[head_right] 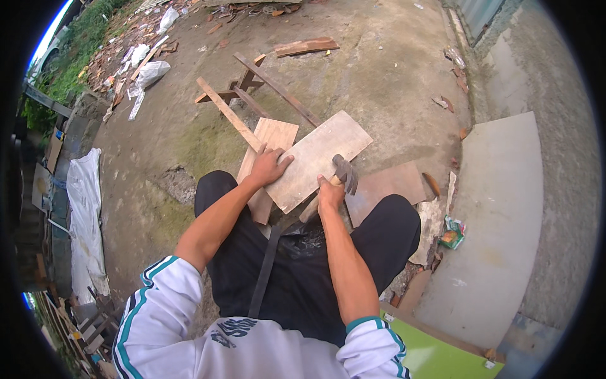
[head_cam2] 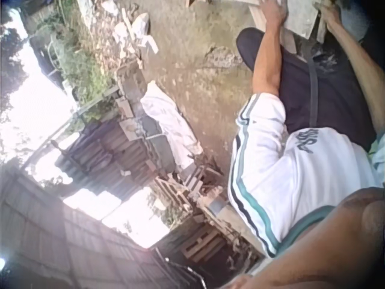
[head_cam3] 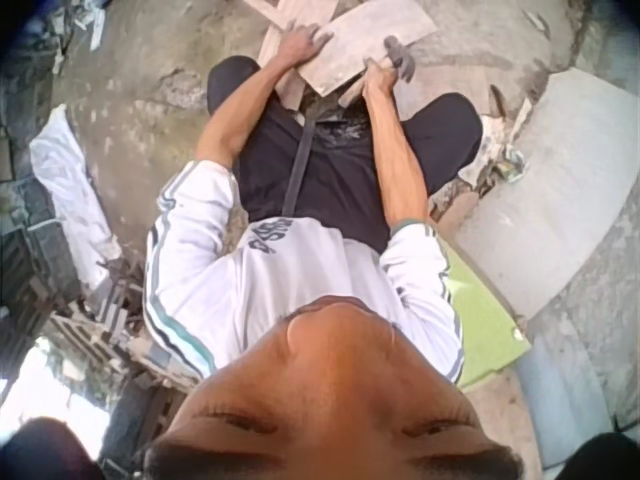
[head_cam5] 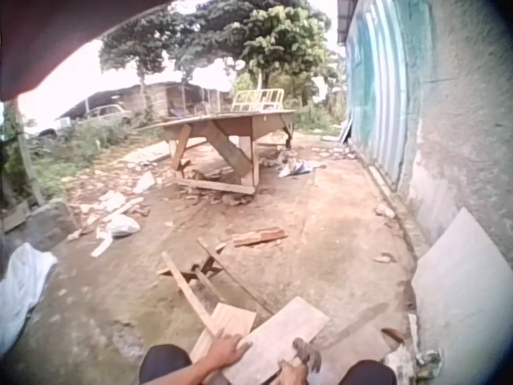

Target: The person assembles a small wooden stool by hammering nails into wooden planks and attaching them to a frame. They position the planks, drive nails with a hammer, and lift the assembled structure to inspect it.

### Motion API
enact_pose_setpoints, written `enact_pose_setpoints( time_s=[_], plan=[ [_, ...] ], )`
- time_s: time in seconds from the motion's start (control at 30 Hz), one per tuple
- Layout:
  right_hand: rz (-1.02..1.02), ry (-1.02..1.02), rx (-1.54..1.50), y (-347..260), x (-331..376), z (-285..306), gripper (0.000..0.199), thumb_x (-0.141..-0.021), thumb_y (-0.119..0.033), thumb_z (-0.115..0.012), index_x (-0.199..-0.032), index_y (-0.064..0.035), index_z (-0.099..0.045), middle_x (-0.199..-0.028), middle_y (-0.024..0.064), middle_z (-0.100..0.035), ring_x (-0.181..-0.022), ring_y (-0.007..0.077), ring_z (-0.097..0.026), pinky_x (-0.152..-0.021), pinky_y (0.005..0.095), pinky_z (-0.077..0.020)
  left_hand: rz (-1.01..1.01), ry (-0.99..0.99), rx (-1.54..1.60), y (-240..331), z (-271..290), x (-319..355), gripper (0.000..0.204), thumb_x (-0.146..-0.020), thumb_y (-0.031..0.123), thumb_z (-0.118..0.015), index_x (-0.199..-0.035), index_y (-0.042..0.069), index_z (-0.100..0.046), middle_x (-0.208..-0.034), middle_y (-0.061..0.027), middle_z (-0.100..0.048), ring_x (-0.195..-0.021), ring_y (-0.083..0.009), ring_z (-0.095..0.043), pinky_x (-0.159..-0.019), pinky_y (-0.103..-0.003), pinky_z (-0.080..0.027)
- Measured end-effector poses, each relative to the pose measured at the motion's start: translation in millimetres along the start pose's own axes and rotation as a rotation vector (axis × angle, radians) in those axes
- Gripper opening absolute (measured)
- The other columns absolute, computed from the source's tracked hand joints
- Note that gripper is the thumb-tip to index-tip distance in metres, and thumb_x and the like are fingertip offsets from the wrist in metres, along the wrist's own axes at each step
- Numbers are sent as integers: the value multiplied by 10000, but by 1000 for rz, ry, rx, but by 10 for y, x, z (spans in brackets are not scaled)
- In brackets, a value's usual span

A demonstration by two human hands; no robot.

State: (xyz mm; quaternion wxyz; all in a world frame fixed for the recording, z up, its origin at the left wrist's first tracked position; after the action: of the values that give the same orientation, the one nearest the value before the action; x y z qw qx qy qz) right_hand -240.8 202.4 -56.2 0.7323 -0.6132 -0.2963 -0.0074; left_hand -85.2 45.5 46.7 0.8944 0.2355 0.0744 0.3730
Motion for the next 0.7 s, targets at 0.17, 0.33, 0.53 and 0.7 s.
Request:
enact_pose_setpoints(
  time_s=[0.17, 0.33, 0.53, 0.7],
  plan=[
    [-19, -2, -58, -244, 198, 17, 278, -804, 38, -731, -1022, -18, -569, -933, 76, -617, -755, 200, -619, -643, 351, -529, -11, 305, 223, -94, 79, -51, 546, -919, 478, -610, -1144, -18, -647, -1087, -276, -661, -1104, -370, -610, -1127, -485, -324],
    [-216, -58, -208, -604, 463, 29, 252, -823, 3, -731, -1006, -35, -562, -949, 73, -608, -837, 220, -622, -669, 386, -532, 690, 561, -25, -569, 145, -72, 734, -816, 500, -715, -1265, -60, -558, -1163, -270, -649, -1190, -375, -579, -1034, -466, -433],
    [64, 93, 113, -930, 235, 148, 375, -827, -102, -764, -1131, 46, -600, -1074, 149, -654, -948, 260, -640, -887, 384, -484, 908, 127, 559, -946, -217, -67, 755, -770, 525, -732, -1213, -77, -621, -1133, -265, -677, -1037, -369, -667, -906, -445, -503],
    [266, 15, 611, -1553, -881, 549, 409, -827, -220, -775, -1096, 56, -638, -945, 179, -701, -915, 326, -702, -795, 426, -539, 752, 90, 755, -744, -316, -104, 627, -805, 458, -718, -1088, -100, -681, -1102, -254, -696, -957, -332, -700, -857, -407, -520]
  ],
)
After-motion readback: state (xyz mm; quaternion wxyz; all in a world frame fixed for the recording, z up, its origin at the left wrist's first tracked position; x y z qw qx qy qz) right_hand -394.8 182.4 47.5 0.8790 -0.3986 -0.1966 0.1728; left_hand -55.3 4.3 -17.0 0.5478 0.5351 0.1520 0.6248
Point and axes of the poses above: each hand's wrist, its own x-axis away from the middle knuckle, its own z-axis out of the back of the hand, y = z × x, the point moved 3 cm from there along -x, towards the middle knuckle
